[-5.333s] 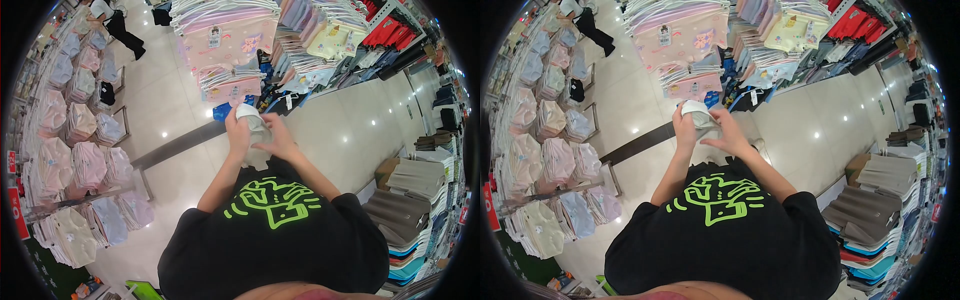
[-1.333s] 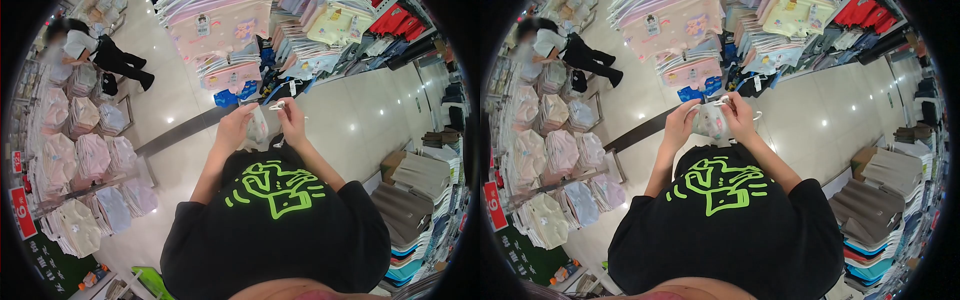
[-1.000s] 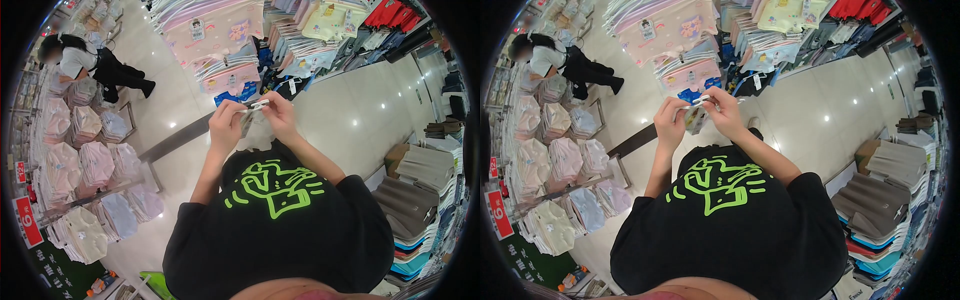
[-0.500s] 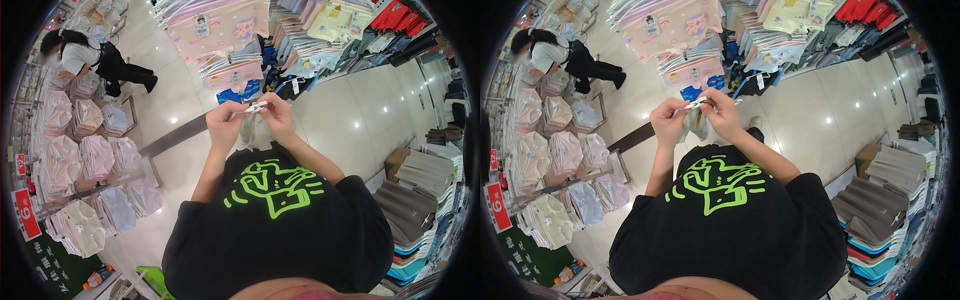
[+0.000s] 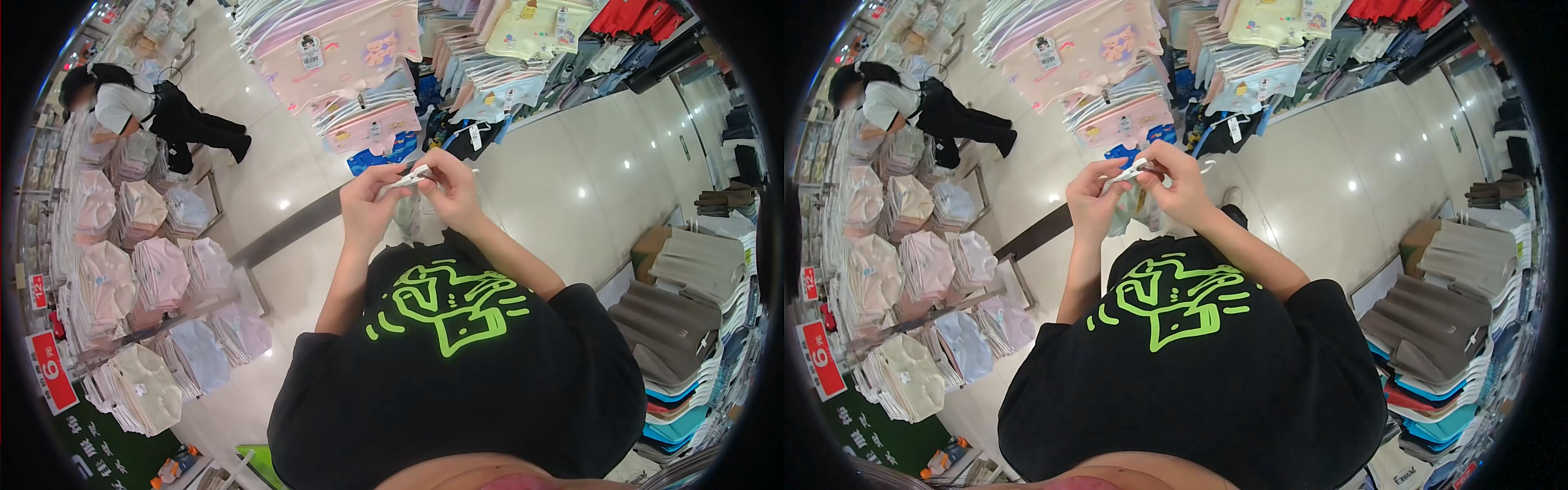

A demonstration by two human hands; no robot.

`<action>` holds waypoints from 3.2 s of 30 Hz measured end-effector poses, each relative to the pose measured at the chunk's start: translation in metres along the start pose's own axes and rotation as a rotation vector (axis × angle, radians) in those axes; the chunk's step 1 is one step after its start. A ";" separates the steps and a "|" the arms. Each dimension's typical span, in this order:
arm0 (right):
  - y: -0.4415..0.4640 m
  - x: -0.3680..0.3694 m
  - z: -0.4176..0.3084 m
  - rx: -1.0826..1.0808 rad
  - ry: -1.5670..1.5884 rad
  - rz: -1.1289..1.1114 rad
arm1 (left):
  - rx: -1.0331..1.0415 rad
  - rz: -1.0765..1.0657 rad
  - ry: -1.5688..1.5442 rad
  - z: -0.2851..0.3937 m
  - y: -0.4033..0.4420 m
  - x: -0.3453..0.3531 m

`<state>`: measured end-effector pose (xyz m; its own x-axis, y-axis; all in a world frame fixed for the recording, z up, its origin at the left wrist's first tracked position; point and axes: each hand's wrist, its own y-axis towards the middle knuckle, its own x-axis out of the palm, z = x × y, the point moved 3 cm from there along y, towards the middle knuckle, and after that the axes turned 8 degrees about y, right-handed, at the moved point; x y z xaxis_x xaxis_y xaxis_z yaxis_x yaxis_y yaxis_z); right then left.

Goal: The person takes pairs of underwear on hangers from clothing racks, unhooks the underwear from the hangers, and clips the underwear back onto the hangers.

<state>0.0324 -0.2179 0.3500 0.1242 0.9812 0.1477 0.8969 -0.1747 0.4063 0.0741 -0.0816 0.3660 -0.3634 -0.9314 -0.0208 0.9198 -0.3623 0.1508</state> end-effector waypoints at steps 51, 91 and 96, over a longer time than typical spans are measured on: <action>-0.030 -0.043 0.084 0.331 0.129 0.311 | -0.291 0.748 -0.767 -0.091 -0.037 -0.112; -0.001 -0.072 0.031 0.045 -0.549 0.462 | -0.183 0.608 -0.369 -0.077 -0.047 -0.070; -0.006 -0.072 0.032 0.094 -0.542 0.518 | -0.200 0.671 -0.396 -0.067 -0.037 -0.070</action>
<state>0.0314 -0.2852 0.3079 0.7094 0.6826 -0.1753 0.6964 -0.6406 0.3236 0.0750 -0.0057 0.2954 0.2847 -0.8848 0.3690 0.9563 0.2354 -0.1733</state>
